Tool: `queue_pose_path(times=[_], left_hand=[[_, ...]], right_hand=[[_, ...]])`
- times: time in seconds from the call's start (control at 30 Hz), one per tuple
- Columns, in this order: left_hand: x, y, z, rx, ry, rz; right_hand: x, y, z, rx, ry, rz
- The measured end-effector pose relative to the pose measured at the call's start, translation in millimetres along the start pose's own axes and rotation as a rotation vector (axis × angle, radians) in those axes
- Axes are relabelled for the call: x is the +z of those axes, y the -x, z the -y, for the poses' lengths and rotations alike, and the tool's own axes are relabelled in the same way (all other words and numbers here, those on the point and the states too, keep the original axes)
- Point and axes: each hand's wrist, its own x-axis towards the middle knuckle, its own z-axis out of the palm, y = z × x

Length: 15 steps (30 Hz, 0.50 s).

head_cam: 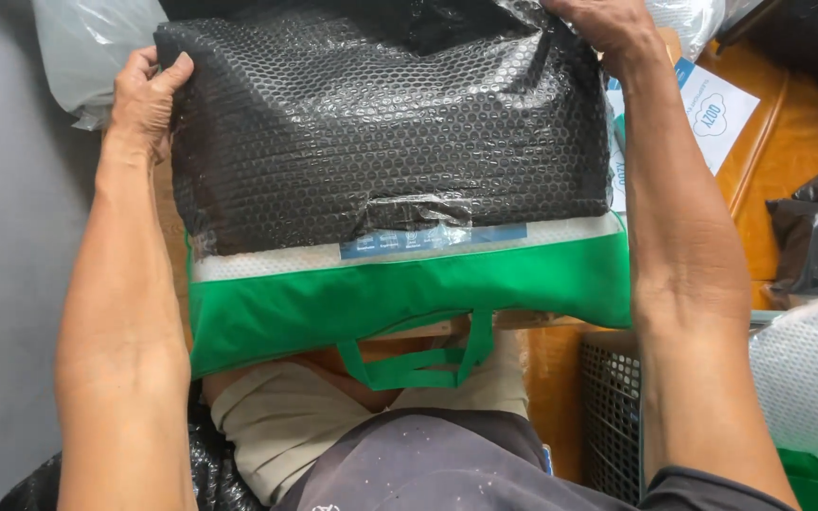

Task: The person places a green tote bag containing bubble wrap onto a wooden table, secures the opening with clear tape using a handheld dispenser, then wraps the entire bundle in a black bubble mailer and seals it with additional tape.

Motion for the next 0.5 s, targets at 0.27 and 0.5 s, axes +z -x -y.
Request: queue_pose_path(times=[0.27,0.5], left_hand=[[4.7,-14.1,9.4,-0.044,0.057,0.049],[-12.5,-29.4,-22.9,0.052,-0.022,0.123]], right_hand=[[5.1,-7.0,10.6,0.113,0.093,0.009],[-22.2,-11.2,40.9,0.291,0.48,-0.072]])
